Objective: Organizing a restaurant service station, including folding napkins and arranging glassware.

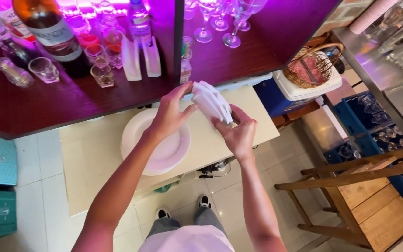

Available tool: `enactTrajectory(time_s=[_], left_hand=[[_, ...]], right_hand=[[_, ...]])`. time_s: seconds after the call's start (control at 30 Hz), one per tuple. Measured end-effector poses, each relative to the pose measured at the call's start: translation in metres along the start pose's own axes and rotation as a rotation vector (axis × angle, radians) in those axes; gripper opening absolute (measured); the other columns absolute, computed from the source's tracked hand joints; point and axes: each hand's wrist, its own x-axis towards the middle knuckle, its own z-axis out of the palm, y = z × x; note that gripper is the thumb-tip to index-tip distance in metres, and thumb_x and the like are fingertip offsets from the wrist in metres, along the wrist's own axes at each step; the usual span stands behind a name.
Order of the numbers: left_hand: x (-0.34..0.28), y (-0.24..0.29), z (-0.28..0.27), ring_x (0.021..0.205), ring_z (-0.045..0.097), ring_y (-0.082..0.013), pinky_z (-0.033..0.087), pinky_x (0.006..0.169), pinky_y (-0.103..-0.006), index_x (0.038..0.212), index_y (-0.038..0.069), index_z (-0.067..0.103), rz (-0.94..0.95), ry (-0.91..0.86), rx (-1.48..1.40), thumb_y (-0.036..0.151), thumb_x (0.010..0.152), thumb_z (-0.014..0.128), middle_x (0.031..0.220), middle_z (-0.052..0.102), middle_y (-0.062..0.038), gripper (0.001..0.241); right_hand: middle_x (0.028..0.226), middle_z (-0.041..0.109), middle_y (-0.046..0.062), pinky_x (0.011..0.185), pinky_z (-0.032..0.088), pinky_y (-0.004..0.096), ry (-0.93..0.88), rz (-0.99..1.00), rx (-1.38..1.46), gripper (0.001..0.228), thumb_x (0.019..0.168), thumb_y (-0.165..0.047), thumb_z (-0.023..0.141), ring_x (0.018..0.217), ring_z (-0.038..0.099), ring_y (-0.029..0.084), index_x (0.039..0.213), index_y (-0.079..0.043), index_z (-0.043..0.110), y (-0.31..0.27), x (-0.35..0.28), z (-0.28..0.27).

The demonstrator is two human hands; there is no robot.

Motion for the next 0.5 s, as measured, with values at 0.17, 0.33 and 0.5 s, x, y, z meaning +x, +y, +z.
enactTrajectory(time_s=[0.17, 0.33, 0.5], left_hand=[[0.013, 0.019, 0.039, 0.122, 0.067, -0.0328, 0.052, 0.103, -0.0395, 0.137, -0.002, 0.058, -0.086, -0.003, 0.017, 0.01, 0.087, 0.08, 0.133, 0.067, -0.02, 0.056], [0.047, 0.02, 0.095, 0.12, 0.066, -0.0373, 0.052, 0.102, -0.0418, 0.131, -0.003, 0.062, -0.081, 0.122, 0.106, 0.008, 0.089, 0.078, 0.13, 0.068, -0.021, 0.046], [0.079, -0.001, 0.154, 0.117, 0.068, -0.0382, 0.053, 0.1, -0.0425, 0.127, -0.004, 0.063, -0.091, 0.158, 0.092, 0.009, 0.088, 0.077, 0.124, 0.07, -0.023, 0.043]], right_hand=[[0.099, 0.08, 0.017, 0.083, 0.061, 0.031, 0.117, 0.027, -0.066, 0.05, 0.077, -0.017, 0.088, 0.09, 0.078, 0.019, 0.118, 0.008, 0.071, 0.019, 0.028, -0.015], [0.096, 0.079, 0.019, 0.081, 0.061, 0.031, 0.174, -0.065, -0.089, 0.048, 0.079, -0.019, 0.086, 0.087, 0.08, 0.02, 0.115, 0.008, 0.072, 0.053, 0.076, -0.036], [0.086, 0.078, 0.018, 0.071, 0.06, 0.032, 0.222, -0.123, -0.136, 0.044, 0.077, -0.021, 0.086, 0.076, 0.079, 0.02, 0.11, 0.005, 0.073, 0.085, 0.117, -0.055]])
